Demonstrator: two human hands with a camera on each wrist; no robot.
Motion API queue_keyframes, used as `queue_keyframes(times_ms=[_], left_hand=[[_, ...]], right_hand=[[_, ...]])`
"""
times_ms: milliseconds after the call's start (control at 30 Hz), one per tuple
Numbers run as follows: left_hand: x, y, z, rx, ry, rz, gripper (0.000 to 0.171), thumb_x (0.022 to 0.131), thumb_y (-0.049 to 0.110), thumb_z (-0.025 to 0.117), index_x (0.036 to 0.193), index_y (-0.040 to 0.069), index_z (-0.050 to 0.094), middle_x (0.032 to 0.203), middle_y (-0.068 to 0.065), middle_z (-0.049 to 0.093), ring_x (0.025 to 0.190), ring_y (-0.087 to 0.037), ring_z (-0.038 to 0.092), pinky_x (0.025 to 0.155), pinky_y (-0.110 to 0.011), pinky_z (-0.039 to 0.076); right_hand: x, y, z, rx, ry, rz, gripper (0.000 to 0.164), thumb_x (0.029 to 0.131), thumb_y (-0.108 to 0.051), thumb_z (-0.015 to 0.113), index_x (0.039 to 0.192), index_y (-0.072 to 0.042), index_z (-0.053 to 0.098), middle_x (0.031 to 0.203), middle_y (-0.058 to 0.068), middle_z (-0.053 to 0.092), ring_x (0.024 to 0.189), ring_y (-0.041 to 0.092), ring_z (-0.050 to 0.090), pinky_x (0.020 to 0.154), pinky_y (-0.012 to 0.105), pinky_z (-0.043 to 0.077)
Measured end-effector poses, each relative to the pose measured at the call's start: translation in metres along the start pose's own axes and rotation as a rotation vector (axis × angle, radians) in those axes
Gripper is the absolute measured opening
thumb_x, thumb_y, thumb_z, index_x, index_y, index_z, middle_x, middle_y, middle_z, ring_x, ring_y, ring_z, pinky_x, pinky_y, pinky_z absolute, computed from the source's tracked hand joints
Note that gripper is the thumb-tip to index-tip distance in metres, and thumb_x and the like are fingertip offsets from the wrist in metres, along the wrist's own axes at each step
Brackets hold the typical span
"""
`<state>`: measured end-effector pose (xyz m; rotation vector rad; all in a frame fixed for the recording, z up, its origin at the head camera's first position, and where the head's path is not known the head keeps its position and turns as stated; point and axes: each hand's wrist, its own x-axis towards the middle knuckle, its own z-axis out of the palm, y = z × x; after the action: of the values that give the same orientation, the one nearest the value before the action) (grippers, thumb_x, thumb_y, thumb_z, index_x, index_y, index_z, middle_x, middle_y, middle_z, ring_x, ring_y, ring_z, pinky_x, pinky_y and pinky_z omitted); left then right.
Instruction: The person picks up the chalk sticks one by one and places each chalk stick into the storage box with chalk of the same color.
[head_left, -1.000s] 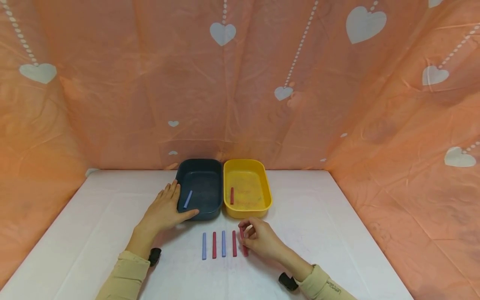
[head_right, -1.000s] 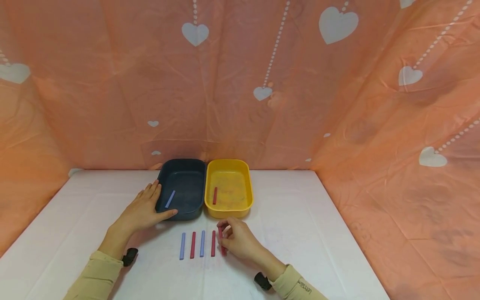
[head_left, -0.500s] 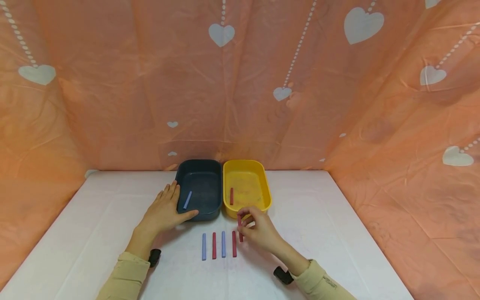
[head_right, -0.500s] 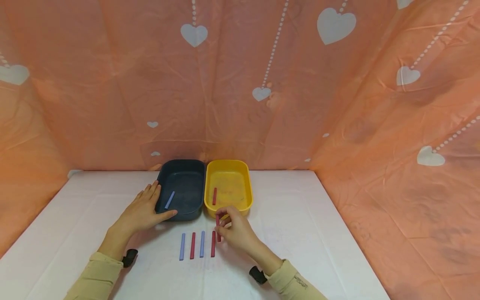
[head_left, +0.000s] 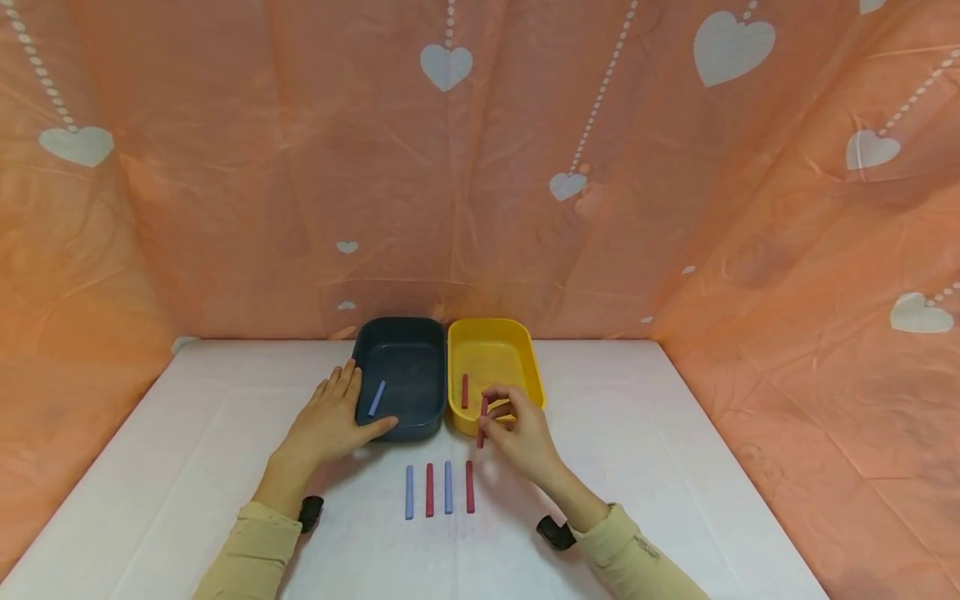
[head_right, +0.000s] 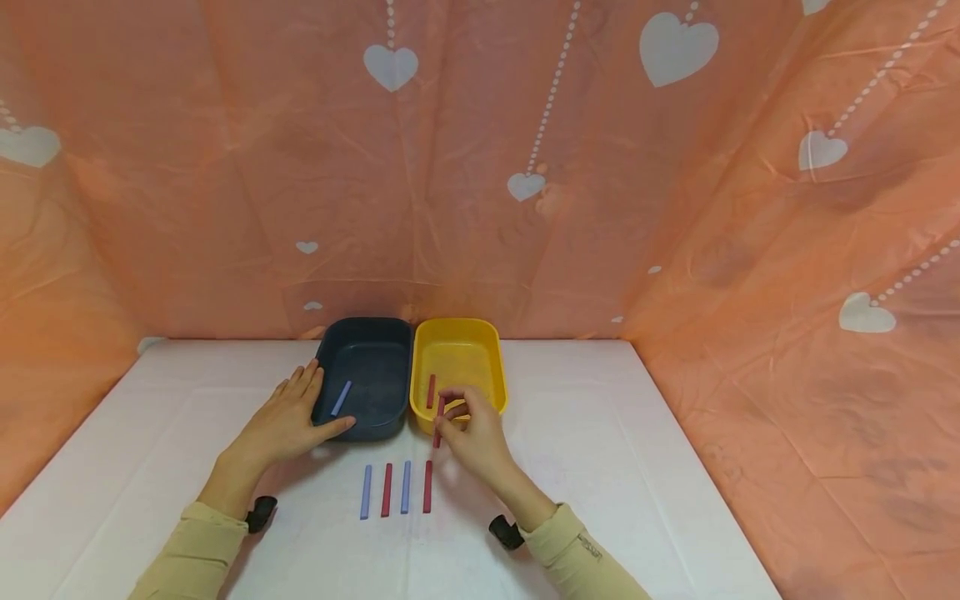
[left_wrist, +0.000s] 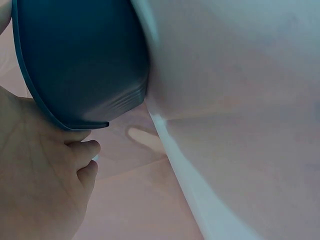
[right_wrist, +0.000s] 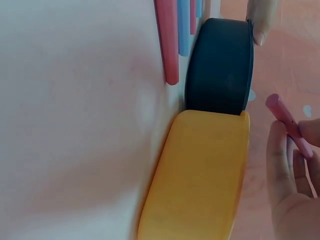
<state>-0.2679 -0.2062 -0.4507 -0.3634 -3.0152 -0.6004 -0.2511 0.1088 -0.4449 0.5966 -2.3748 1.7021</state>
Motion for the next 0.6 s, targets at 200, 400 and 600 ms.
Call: queue_keyframes(times_ms=[200, 400, 600], left_hand=[[-0.001, -0.001, -0.001, 0.007, 0.002, 0.005, 0.118, 0.092, 0.075, 0.057, 0.158, -0.015, 0.020, 0.169, -0.031, 0.012, 0.155, -0.051, 0.013, 0.126, -0.062, 0.013], [-0.001, 0.000, -0.001, 0.006, 0.007, 0.006, 0.116, 0.092, 0.072, 0.059, 0.158, -0.016, 0.021, 0.169, -0.032, 0.013, 0.155, -0.051, 0.013, 0.126, -0.063, 0.013], [-0.002, -0.001, -0.001, 0.007, 0.013, 0.008, 0.116, 0.092, 0.071, 0.060, 0.158, -0.016, 0.021, 0.169, -0.032, 0.013, 0.155, -0.051, 0.014, 0.126, -0.063, 0.013]], right_hand=[[0.010, 0.002, 0.003, 0.033, 0.072, 0.028, 0.037, 0.089, 0.015, 0.071, 0.124, 0.006, 0.061, 0.120, 0.022, 0.065, 0.093, 0.036, 0.069, 0.075, 0.023, 0.061], [0.021, 0.004, 0.002, 0.056, 0.110, 0.023, 0.037, 0.089, 0.018, 0.068, 0.124, 0.011, 0.059, 0.120, 0.027, 0.063, 0.094, 0.044, 0.067, 0.072, 0.023, 0.062], [0.031, 0.012, 0.000, 0.059, 0.126, 0.008, 0.036, 0.091, 0.012, 0.071, 0.125, 0.005, 0.062, 0.122, 0.020, 0.065, 0.093, 0.033, 0.069, 0.072, 0.027, 0.063]])
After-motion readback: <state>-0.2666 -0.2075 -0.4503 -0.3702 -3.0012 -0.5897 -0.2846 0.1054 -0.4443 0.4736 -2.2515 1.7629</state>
